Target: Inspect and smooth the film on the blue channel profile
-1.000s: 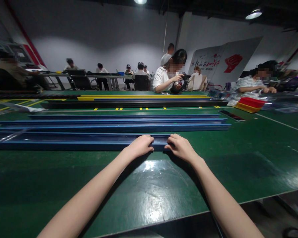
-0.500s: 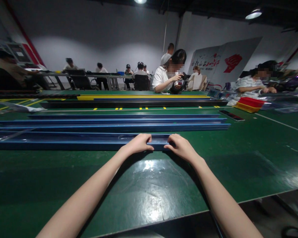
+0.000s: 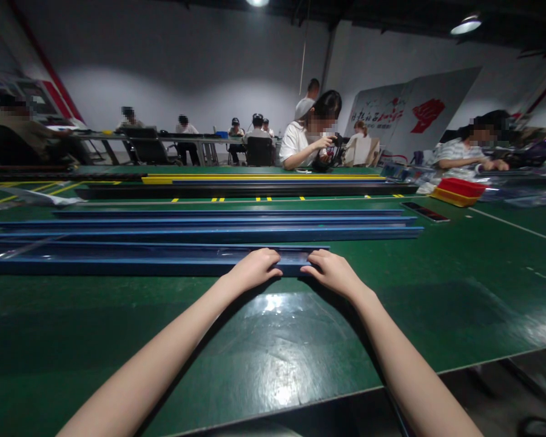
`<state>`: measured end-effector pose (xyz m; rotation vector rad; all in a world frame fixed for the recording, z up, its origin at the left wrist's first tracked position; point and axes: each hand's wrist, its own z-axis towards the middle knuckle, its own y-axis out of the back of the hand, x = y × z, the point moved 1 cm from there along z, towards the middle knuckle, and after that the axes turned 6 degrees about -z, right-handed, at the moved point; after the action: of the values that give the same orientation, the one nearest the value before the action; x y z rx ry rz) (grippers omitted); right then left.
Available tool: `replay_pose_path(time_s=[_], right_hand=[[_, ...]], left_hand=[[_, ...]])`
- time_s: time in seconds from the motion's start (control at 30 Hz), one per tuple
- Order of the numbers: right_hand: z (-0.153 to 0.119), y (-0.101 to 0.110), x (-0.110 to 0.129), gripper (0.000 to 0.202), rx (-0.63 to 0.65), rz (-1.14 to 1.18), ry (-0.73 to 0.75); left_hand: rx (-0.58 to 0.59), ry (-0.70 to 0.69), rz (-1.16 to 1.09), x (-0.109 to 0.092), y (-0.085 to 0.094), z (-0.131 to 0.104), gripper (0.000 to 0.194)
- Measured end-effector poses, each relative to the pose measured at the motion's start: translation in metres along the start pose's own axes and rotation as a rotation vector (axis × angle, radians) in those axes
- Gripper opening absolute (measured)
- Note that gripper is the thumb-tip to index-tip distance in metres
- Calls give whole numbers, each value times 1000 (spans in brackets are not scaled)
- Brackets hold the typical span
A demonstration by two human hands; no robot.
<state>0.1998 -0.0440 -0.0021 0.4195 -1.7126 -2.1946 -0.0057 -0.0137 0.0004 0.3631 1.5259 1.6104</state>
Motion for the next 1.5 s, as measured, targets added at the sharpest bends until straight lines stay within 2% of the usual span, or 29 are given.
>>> replay_pose_path(time_s=[0.6, 0.77, 1.03, 1.27, 1.5], right_hand=[[0, 0, 0, 30, -30, 104, 33], [0, 2, -1, 26, -38, 68, 27], [-2, 5, -15, 29, -73, 145, -111], [1, 1, -17, 30, -41, 237, -121], [1, 2, -18, 30, -11, 228, -114]], left_hand=[[64, 52, 82, -3, 1, 0, 17], [22, 68, 3, -1, 2, 0, 14], [-81, 103, -223, 3, 2, 2, 16], [-99, 126, -231, 5, -1, 3, 17], [-101, 134, -227, 4, -1, 3, 17]])
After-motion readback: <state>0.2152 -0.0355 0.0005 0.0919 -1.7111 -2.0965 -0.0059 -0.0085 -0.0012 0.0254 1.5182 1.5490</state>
